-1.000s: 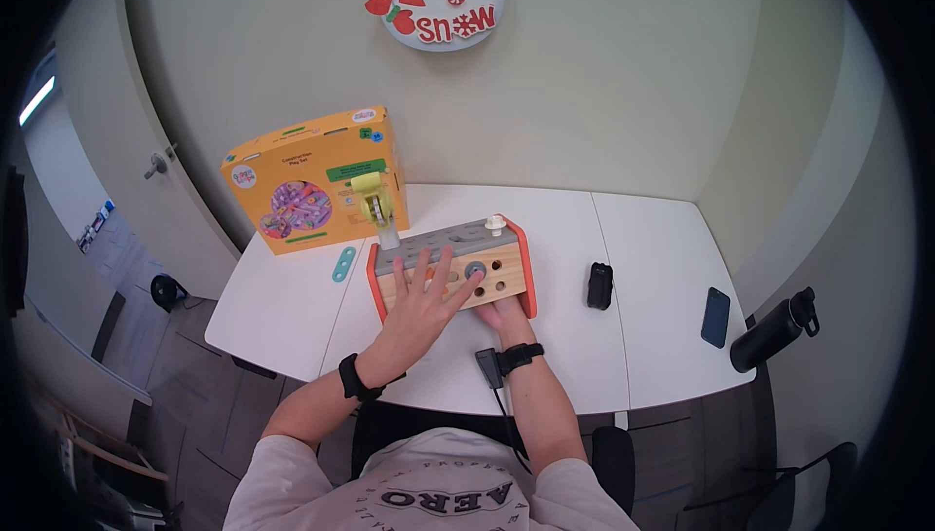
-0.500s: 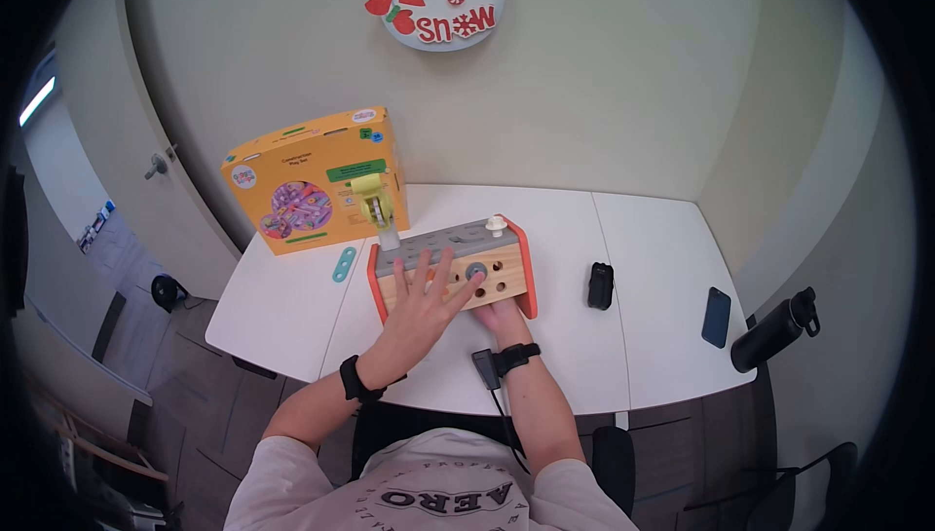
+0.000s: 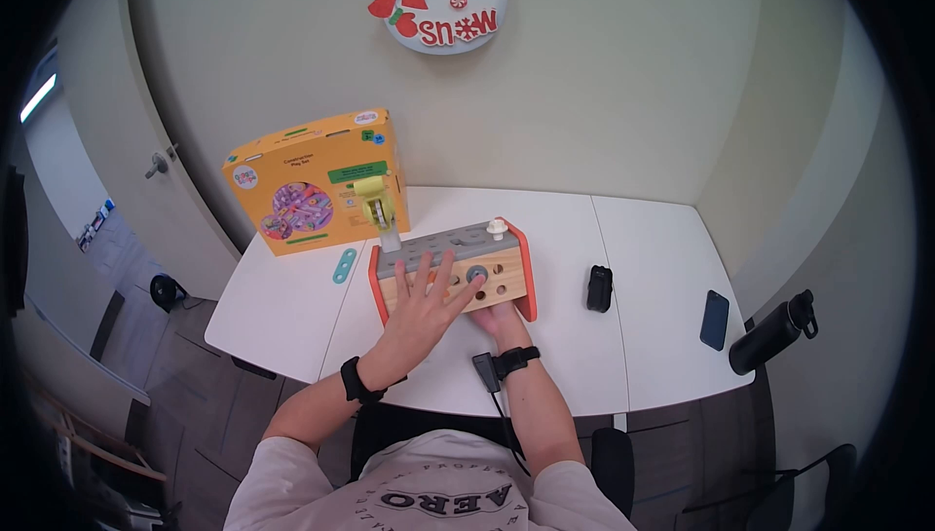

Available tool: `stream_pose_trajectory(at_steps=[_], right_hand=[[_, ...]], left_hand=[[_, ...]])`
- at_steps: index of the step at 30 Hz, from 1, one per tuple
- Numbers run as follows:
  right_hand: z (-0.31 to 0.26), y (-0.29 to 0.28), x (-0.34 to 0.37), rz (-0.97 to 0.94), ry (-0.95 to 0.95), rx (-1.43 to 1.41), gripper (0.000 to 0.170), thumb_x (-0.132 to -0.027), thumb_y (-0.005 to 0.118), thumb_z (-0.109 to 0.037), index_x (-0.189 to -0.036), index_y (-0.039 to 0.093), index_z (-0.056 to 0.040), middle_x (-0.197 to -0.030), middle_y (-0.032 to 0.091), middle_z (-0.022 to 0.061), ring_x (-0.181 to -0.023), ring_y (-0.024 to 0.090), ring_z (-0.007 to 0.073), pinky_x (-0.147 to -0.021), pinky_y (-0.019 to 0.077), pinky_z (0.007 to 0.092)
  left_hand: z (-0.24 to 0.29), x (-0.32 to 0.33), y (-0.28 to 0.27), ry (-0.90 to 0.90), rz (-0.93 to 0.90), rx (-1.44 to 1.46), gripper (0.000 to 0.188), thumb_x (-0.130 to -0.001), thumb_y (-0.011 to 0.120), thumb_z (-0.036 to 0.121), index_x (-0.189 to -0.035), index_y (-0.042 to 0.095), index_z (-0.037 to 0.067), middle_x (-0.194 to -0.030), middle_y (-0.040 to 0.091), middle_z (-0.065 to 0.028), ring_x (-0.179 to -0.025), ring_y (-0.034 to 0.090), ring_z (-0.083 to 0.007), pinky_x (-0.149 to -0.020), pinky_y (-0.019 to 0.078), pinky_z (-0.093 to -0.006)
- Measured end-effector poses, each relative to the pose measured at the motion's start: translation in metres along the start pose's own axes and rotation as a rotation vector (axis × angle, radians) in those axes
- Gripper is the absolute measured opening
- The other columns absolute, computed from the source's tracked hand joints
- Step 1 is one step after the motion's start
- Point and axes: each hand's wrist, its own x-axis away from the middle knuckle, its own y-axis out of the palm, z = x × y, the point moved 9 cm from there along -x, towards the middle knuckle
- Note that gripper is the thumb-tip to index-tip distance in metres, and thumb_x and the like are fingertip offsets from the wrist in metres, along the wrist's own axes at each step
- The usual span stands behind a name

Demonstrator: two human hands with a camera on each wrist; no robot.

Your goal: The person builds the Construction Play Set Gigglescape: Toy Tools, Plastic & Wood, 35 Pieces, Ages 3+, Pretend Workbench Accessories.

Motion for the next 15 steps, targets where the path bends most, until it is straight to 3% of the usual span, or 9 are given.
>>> stream_pose_trajectory(at_steps=[15], right_hand=[[-0.0021, -0.0008, 0.0028, -0.044, -0.010, -0.142, 0.051, -0.112, 0.044, -0.043, -0.152, 0.045, -0.0107, -0.152, 0.054, 0.0141, -0.136, 0.056, 0.0311, -0.115, 0.0507, 0.0514]], left_hand=[[0.0003, 0.0016, 0.0029, 0.004, -0.008, -0.007, 0.078, -0.090, 0.065, 0.003, -0.162, 0.043, 0.026, -0.162, 0.036, -0.0284, -0.144, 0.042, -0.0519, -0.113, 0.0279, -0.0766]])
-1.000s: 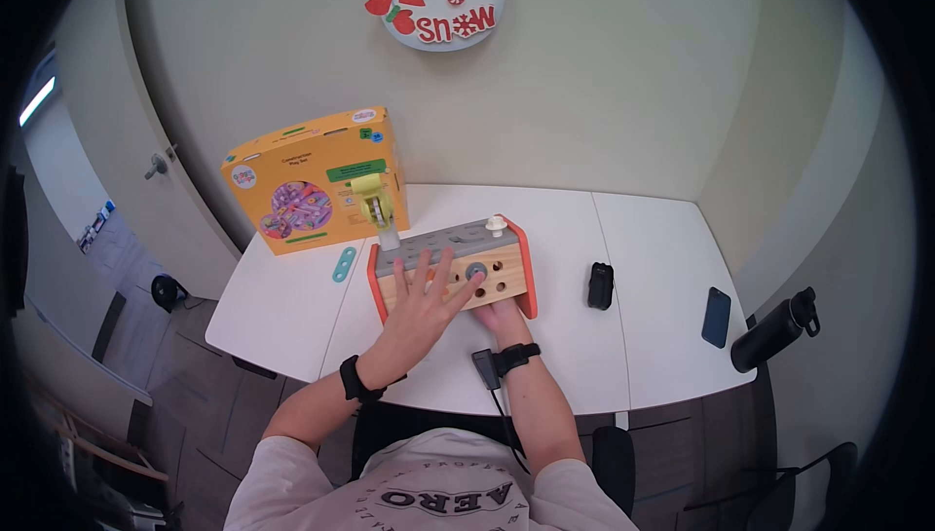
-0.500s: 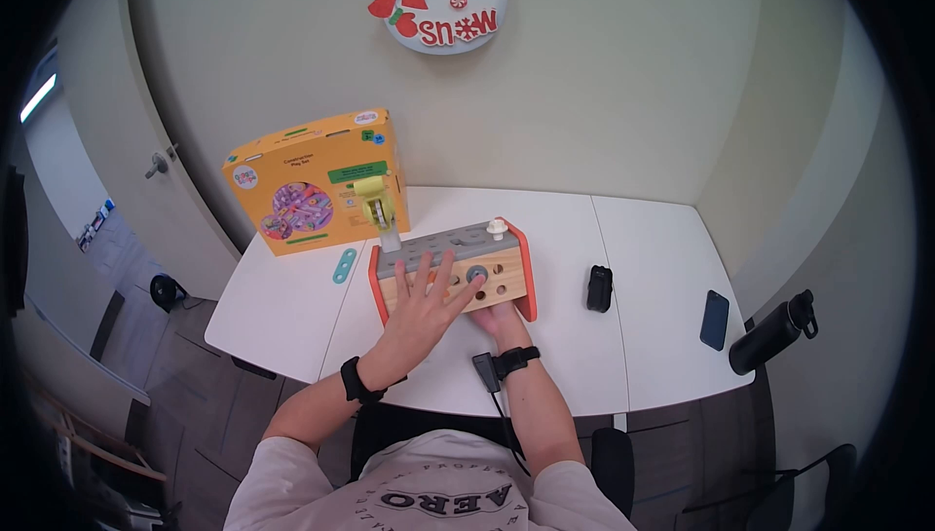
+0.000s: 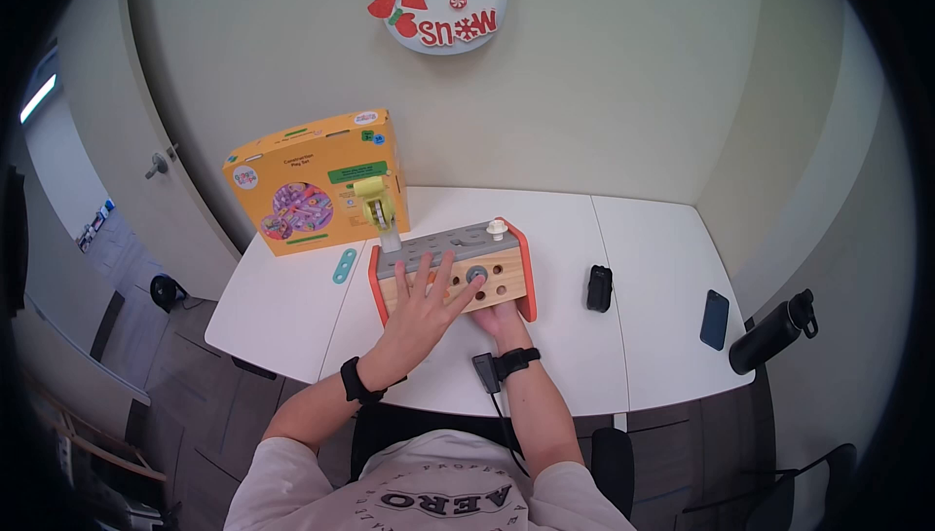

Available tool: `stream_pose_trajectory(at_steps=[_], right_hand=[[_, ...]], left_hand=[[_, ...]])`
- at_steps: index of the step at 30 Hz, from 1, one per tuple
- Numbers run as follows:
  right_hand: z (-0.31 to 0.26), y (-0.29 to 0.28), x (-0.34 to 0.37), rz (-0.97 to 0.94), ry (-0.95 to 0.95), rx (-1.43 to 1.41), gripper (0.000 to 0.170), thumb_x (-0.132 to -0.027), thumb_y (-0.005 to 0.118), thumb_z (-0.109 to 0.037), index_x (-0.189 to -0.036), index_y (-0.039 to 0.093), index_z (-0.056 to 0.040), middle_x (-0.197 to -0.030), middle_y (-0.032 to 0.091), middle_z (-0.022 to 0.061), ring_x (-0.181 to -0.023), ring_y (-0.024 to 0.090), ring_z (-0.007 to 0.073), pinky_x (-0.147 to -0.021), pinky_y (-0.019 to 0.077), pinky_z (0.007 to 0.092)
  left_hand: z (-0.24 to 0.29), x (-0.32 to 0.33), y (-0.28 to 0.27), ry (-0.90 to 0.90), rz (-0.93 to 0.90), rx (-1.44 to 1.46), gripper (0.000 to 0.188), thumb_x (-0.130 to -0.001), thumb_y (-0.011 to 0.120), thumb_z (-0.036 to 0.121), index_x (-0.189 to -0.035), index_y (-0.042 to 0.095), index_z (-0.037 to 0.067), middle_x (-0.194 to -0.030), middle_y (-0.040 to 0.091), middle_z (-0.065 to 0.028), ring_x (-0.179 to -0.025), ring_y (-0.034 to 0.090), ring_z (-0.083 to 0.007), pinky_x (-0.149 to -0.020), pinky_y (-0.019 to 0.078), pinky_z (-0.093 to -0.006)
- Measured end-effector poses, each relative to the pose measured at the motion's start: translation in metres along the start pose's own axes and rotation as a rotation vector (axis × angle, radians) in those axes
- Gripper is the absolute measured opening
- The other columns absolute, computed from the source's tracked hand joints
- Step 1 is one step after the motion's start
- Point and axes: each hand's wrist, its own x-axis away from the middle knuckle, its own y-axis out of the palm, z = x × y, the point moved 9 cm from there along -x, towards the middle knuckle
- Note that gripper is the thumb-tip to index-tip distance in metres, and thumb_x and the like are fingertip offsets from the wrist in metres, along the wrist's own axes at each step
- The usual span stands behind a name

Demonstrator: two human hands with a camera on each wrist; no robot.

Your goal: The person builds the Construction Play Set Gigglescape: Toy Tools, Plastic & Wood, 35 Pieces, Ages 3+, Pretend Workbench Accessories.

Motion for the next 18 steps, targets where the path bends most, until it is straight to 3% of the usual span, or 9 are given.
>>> stream_pose_trajectory(at_steps=[10, 18], right_hand=[[-0.0010, -0.0046, -0.0019, 0.035, -0.017, 0.029, 0.055, -0.112, 0.040, -0.047, -0.154, 0.046, -0.0116, -0.154, 0.053, 0.0138, -0.137, 0.056, 0.0324, -0.113, 0.0513, 0.0509], [-0.0001, -0.0005, -0.0040, 0.007, 0.007, 0.101, 0.049, -0.112, 0.047, -0.038, -0.154, 0.045, -0.0120, -0.154, 0.054, 0.0123, -0.136, 0.058, 0.0312, -0.113, 0.0530, 0.0486]], left_hand=[[-0.0004, -0.0002, -0.0016, -0.001, -0.001, 0.002, 0.078, -0.090, 0.065, 0.003, -0.161, 0.043, 0.026, -0.162, 0.035, -0.0283, -0.144, 0.041, -0.0517, -0.113, 0.0280, -0.0764], [0.0000, -0.0002, -0.0012, -0.002, 0.012, 0.000, 0.077, -0.090, 0.064, 0.003, -0.161, 0.043, 0.026, -0.161, 0.037, -0.0280, -0.143, 0.042, -0.0513, -0.113, 0.0284, -0.0762]])
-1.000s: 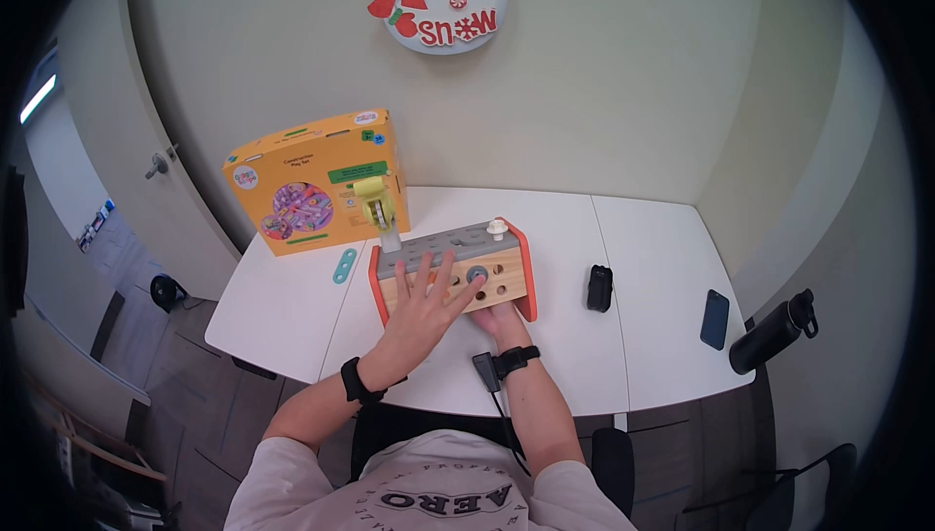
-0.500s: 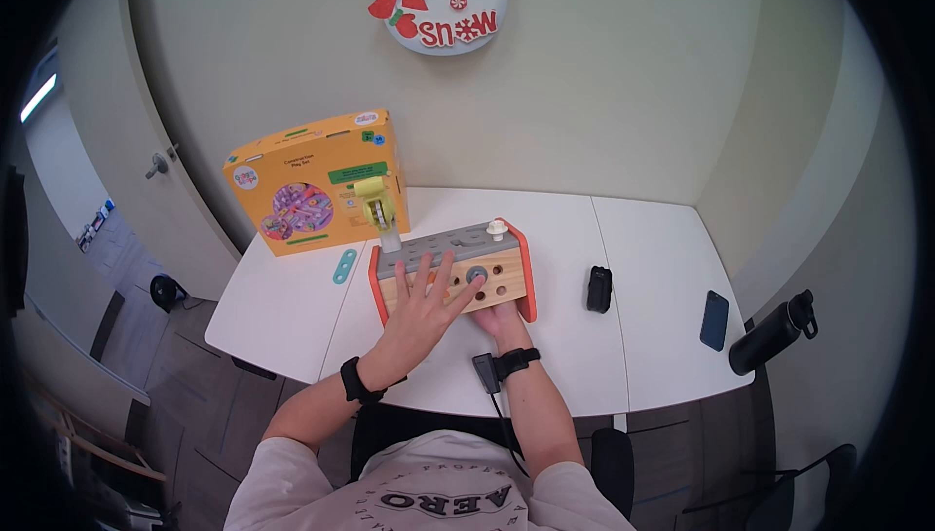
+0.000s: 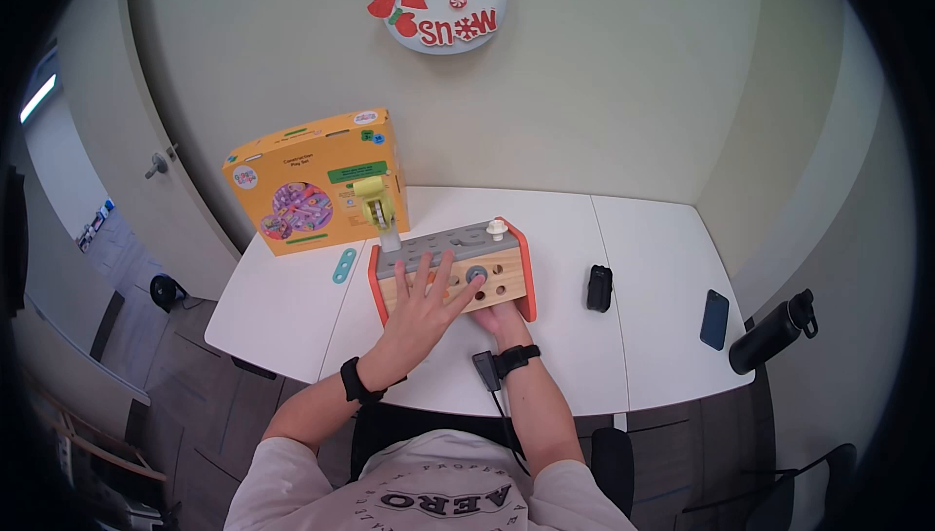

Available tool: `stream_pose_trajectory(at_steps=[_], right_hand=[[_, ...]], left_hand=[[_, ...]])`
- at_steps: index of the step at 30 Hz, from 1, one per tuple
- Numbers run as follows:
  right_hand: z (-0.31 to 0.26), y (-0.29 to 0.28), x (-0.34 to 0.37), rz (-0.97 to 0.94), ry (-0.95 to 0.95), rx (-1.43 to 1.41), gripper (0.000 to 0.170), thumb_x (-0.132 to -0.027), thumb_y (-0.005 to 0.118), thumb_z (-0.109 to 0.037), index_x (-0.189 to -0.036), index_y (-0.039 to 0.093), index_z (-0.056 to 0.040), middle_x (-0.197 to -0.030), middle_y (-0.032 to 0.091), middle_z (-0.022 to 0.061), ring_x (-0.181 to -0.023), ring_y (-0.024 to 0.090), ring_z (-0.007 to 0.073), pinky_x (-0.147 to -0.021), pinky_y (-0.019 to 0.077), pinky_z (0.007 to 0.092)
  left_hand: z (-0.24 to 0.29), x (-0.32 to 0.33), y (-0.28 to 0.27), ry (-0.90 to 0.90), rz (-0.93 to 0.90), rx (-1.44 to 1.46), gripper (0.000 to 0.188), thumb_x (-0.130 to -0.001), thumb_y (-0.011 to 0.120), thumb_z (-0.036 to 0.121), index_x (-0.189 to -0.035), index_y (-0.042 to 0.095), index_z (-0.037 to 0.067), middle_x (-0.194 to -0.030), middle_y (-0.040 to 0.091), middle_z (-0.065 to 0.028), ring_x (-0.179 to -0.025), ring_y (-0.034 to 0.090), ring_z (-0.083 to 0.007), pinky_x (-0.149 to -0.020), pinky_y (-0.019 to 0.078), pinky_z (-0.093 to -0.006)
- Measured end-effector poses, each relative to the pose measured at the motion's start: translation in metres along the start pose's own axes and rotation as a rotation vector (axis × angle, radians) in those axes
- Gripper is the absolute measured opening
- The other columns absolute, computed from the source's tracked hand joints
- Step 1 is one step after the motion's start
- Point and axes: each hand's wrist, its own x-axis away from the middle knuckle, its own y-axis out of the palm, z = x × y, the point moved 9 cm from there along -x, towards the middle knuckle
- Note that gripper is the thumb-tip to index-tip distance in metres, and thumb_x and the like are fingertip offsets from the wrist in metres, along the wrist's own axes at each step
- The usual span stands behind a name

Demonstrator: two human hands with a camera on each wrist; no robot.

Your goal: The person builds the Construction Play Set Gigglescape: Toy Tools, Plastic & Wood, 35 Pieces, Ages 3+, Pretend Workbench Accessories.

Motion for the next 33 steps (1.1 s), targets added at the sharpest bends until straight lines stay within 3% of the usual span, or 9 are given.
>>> stream_pose_trajectory(at_steps=[5, 8, 25, 33], right_hand=[[0.000, 0.003, 0.001, 0.002, 0.001, 0.036, 0.049, -0.112, 0.047, -0.038, -0.154, 0.046, -0.0123, -0.154, 0.054, 0.0124, -0.136, 0.058, 0.0310, -0.112, 0.0535, 0.0482], [0.000, -0.001, -0.001, 0.009, 0.009, 0.044, 0.049, -0.112, 0.047, -0.038, -0.154, 0.046, -0.0123, -0.154, 0.054, 0.0126, -0.136, 0.059, 0.0311, -0.112, 0.0537, 0.0483], [-0.001, -0.007, -0.005, -0.016, -0.046, -0.003, 0.049, -0.111, 0.049, -0.036, -0.152, 0.046, -0.0094, -0.152, 0.056, 0.0141, -0.134, 0.060, 0.0320, -0.111, 0.0546, 0.0492], [0.000, -0.004, -0.002, 0.021, -0.029, -0.023, 0.051, -0.112, 0.044, -0.041, -0.153, 0.046, -0.0106, -0.153, 0.054, 0.0134, -0.136, 0.058, 0.0321, -0.113, 0.0520, 0.0499]], left_hand=[[0.001, -0.001, -0.003, 0.013, 0.031, -0.073, 0.065, -0.092, 0.062, 0.012, -0.156, 0.051, 0.022, -0.158, 0.043, -0.0257, -0.139, 0.047, -0.0483, -0.112, 0.0312, -0.0748], [0.000, -0.001, 0.000, -0.001, 0.005, -0.009, 0.078, -0.090, 0.065, 0.003, -0.161, 0.043, 0.026, -0.161, 0.037, -0.0282, -0.143, 0.043, -0.0515, -0.113, 0.0290, -0.0761], [0.000, -0.001, 0.001, 0.003, -0.001, -0.019, 0.078, -0.090, 0.065, 0.004, -0.161, 0.043, 0.025, -0.162, 0.037, -0.0283, -0.143, 0.043, -0.0517, -0.113, 0.0292, -0.0758], [0.000, 0.000, 0.002, -0.002, -0.008, -0.016, 0.078, -0.090, 0.065, 0.004, -0.161, 0.043, 0.026, -0.161, 0.037, -0.0280, -0.143, 0.043, -0.0515, -0.114, 0.0283, -0.0752]])
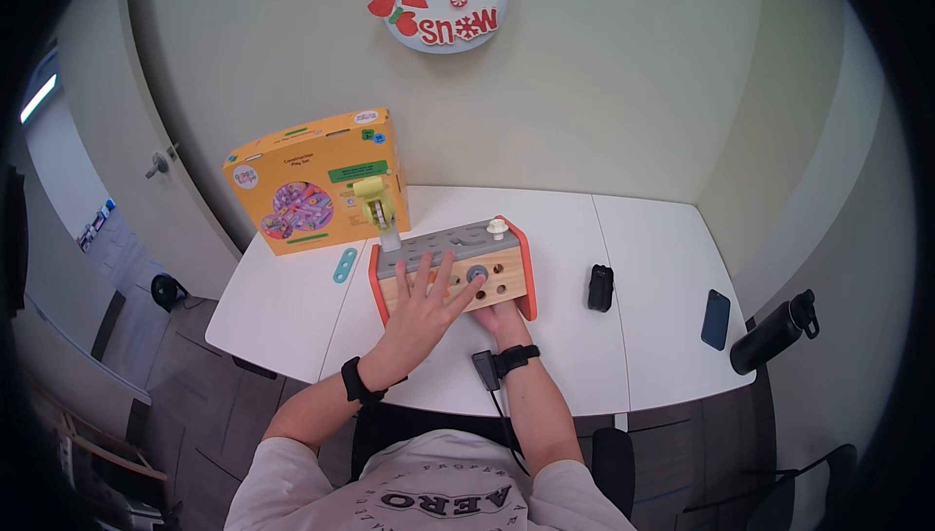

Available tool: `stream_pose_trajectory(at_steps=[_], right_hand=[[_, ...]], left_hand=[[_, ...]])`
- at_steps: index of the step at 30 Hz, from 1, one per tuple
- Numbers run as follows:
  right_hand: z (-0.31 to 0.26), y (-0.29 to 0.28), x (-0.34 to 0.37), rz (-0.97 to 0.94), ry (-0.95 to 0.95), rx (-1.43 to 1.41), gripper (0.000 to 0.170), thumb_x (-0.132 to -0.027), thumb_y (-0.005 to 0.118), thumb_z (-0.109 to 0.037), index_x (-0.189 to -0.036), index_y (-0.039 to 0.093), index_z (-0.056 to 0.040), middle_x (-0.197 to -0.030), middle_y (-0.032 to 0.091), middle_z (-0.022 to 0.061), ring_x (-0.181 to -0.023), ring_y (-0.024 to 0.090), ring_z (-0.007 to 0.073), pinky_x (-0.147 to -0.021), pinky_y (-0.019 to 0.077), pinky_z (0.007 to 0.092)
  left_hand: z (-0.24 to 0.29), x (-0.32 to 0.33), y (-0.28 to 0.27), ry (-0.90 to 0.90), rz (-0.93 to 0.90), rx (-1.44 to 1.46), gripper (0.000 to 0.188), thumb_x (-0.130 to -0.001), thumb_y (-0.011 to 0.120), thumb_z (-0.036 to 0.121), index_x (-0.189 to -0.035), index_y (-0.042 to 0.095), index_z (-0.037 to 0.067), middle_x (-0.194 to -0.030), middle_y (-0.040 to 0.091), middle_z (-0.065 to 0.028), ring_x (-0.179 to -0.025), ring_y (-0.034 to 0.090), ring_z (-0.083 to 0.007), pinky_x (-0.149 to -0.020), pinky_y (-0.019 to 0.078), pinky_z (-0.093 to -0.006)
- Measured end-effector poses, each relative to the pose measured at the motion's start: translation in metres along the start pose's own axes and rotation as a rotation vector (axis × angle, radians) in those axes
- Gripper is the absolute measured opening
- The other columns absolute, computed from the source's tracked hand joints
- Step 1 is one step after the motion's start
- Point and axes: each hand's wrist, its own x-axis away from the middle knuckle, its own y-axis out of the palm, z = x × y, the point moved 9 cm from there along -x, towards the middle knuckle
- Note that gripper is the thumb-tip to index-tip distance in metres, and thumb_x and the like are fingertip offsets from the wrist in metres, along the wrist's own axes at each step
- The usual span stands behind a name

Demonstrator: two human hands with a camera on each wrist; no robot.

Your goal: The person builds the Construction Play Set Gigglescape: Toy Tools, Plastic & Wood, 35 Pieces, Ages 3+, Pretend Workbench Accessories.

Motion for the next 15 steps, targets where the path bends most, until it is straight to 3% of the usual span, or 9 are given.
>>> stream_pose_trajectory(at_steps=[15], right_hand=[[0.0004, 0.0020, 0.0032, 0.027, 0.030, 0.024, 0.052, -0.113, 0.041, -0.043, -0.154, 0.045, -0.0118, -0.155, 0.053, 0.0126, -0.138, 0.056, 0.0318, -0.114, 0.0511, 0.0497]], left_hand=[[-0.0007, 0.0002, 0.0002, 0.000, 0.001, -0.002, 0.077, -0.090, 0.066, 0.005, -0.161, 0.044, 0.027, -0.162, 0.036, -0.0274, -0.143, 0.043, -0.0506, -0.113, 0.0289, -0.0754]])
